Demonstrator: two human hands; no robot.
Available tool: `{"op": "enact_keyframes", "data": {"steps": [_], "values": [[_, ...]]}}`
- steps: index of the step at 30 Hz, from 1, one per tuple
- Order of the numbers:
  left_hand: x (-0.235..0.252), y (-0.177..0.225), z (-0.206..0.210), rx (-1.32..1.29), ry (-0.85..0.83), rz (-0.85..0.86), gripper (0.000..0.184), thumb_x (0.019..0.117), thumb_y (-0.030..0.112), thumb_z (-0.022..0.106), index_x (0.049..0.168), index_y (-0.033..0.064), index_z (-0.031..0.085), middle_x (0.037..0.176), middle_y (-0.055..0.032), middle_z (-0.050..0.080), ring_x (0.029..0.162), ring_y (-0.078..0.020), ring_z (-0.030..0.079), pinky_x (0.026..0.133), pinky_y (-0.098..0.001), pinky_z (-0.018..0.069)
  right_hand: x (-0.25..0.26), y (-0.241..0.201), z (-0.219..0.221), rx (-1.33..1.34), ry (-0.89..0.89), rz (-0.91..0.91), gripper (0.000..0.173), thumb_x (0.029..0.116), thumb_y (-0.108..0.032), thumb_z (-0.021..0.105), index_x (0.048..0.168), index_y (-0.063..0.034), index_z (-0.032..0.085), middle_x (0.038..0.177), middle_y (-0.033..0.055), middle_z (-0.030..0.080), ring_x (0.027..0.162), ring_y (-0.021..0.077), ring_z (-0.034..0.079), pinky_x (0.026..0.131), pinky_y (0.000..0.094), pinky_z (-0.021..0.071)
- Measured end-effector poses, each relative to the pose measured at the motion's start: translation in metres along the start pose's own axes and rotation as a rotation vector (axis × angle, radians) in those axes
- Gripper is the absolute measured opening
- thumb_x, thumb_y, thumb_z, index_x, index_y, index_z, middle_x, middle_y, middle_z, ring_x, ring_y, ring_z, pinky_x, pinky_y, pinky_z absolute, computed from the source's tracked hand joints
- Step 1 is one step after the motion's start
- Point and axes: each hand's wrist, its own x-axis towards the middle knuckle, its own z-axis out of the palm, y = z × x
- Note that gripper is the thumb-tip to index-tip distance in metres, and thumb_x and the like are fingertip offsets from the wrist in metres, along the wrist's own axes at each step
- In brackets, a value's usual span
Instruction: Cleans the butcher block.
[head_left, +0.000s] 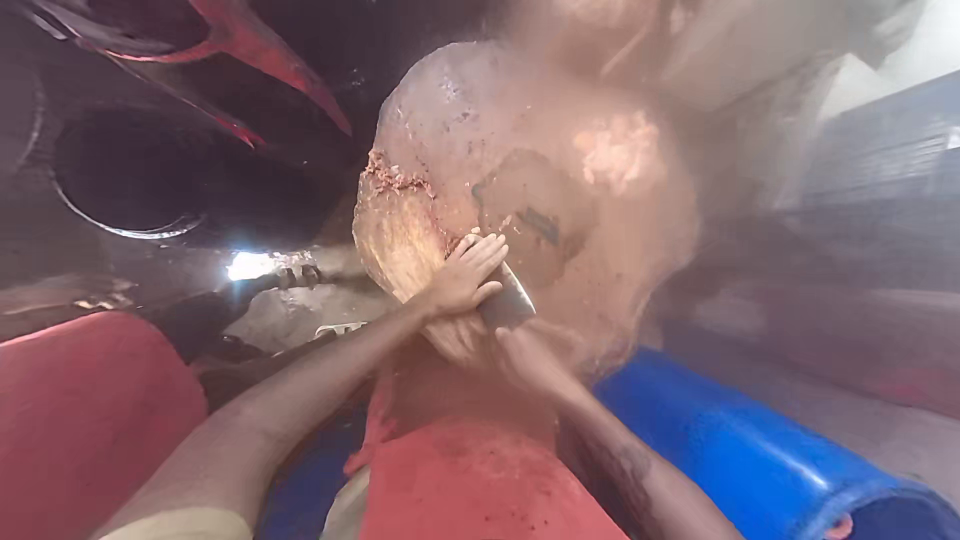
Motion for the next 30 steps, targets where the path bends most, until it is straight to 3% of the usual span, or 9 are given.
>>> {"op": "enact_keyframes", "data": {"steps": [3, 6, 7, 11, 15, 20, 22, 27, 30], "values": [[-0.026, 0.042, 0.03, -0.078, -0.024, -0.003, 0.066, 0.1034, 0.052, 0.047, 0.155, 0.0103, 0.045, 0.164, -0.0076, 0.037, 0.156, -0.0246, 0.025, 0.127, -0.0552, 0.0125, -0.023, 0.062, 0.013, 0.066, -0.013, -0.082, 0.048, 0.112, -0.037, 0.031, 0.098, -0.0038, 0.062, 0.067, 0.0033, 0.059, 0.053, 0.0131, 0.057, 0.052, 0.0317, 0.0525], [-0.068, 0.122, 0.083, -0.225, -0.242, 0.182, 0.069, 0.0984, 0.046, 0.062, 0.156, 0.0129, 0.043, 0.163, -0.0081, 0.039, 0.154, -0.0265, 0.028, 0.127, -0.0538, 0.0161, -0.074, 0.163, 0.024, 0.011, 0.04, 0.045, 0.048, 0.109, -0.038, 0.041, 0.099, -0.0003, 0.07, 0.085, 0.0101, 0.067, 0.083, 0.0182, 0.065, 0.081, 0.0411, 0.055], [-0.073, 0.135, 0.09, -0.25, -0.271, 0.237, 0.069, 0.0982, 0.043, 0.064, 0.157, 0.0132, 0.043, 0.164, -0.0065, 0.038, 0.155, -0.0232, 0.027, 0.128, -0.0497, 0.0157, -0.084, 0.176, 0.026, 0.011, 0.037, 0.086, 0.051, 0.1089, -0.039, 0.041, 0.093, 0.0008, 0.068, 0.083, 0.0104, 0.065, 0.082, 0.0182, 0.063, 0.08, 0.0408, 0.0523], [-0.033, 0.053, 0.026, -0.166, -0.085, -0.01, 0.056, 0.1003, 0.042, 0.057, 0.151, 0.0202, 0.051, 0.16, -0.0015, 0.044, 0.151, -0.0213, 0.033, 0.125, -0.0543, 0.02, -0.017, 0.062, 0.012, 0.01, 0.014, -0.02, 0.056, 0.1106, -0.045, 0.031, 0.091, -0.0055, 0.065, 0.066, 0.0037, 0.058, 0.056, 0.0149, 0.057, 0.056, 0.0359, 0.0524], [0.006, -0.024, -0.017, 0.039, 0.031, -0.09, 0.067, 0.1071, 0.051, 0.032, 0.159, 0.0088, 0.036, 0.168, -0.0069, 0.03, 0.158, -0.0228, 0.019, 0.128, -0.0548, 0.0074, 0.028, -0.024, 0.0, 0.127, -0.011, -0.072, 0.052, 0.1126, -0.044, 0.027, 0.102, -0.0032, 0.059, 0.069, 0.0041, 0.059, 0.052, 0.0129, 0.058, 0.052, 0.0296, 0.0532], [-0.045, 0.125, 0.077, -0.267, -0.297, 0.202, 0.067, 0.0986, 0.038, 0.062, 0.156, 0.0114, 0.042, 0.164, -0.0092, 0.038, 0.154, -0.0266, 0.028, 0.126, -0.0534, 0.0191, -0.069, 0.165, 0.034, 0.107, 0.121, 0.155, 0.055, 0.1093, -0.046, 0.034, 0.087, -0.0067, 0.066, 0.067, 0.0016, 0.059, 0.06, 0.0127, 0.058, 0.061, 0.0352, 0.0527], [-0.048, 0.152, 0.103, -0.317, -0.333, 0.388, 0.066, 0.0963, 0.037, 0.068, 0.152, 0.0095, 0.047, 0.161, -0.0094, 0.042, 0.152, -0.0259, 0.033, 0.125, -0.0492, 0.0236, -0.099, 0.194, 0.039, 0.128, 0.15, 0.297, 0.056, 0.1089, -0.047, 0.035, 0.086, -0.0064, 0.066, 0.069, 0.0019, 0.061, 0.064, 0.013, 0.06, 0.065, 0.0363, 0.053], [0.012, 0.021, 0.015, -0.126, -0.024, 0.068, 0.056, 0.1052, 0.042, 0.049, 0.153, 0.0135, 0.049, 0.161, -0.0055, 0.043, 0.154, -0.0241, 0.03, 0.126, -0.0572, 0.015, 0.009, 0.031, -0.012, -0.013, 0.158, -0.004, 0.059, 0.111, -0.047, 0.029, 0.092, -0.0034, 0.064, 0.068, 0.0054, 0.058, 0.059, 0.0158, 0.057, 0.058, 0.0364, 0.0519], [0.023, -0.019, -0.012, 0.008, -0.009, -0.01, 0.067, 0.1076, 0.051, 0.031, 0.161, 0.0107, 0.033, 0.169, -0.0063, 0.028, 0.158, -0.0234, 0.019, 0.127, -0.0577, 0.0085, 0.026, -0.016, -0.021, 0.032, 0.091, -0.035, 0.057, 0.1117, -0.048, 0.028, 0.101, -0.003, 0.06, 0.073, 0.0064, 0.061, 0.056, 0.0145, 0.059, 0.054, 0.0308, 0.0535]]}}
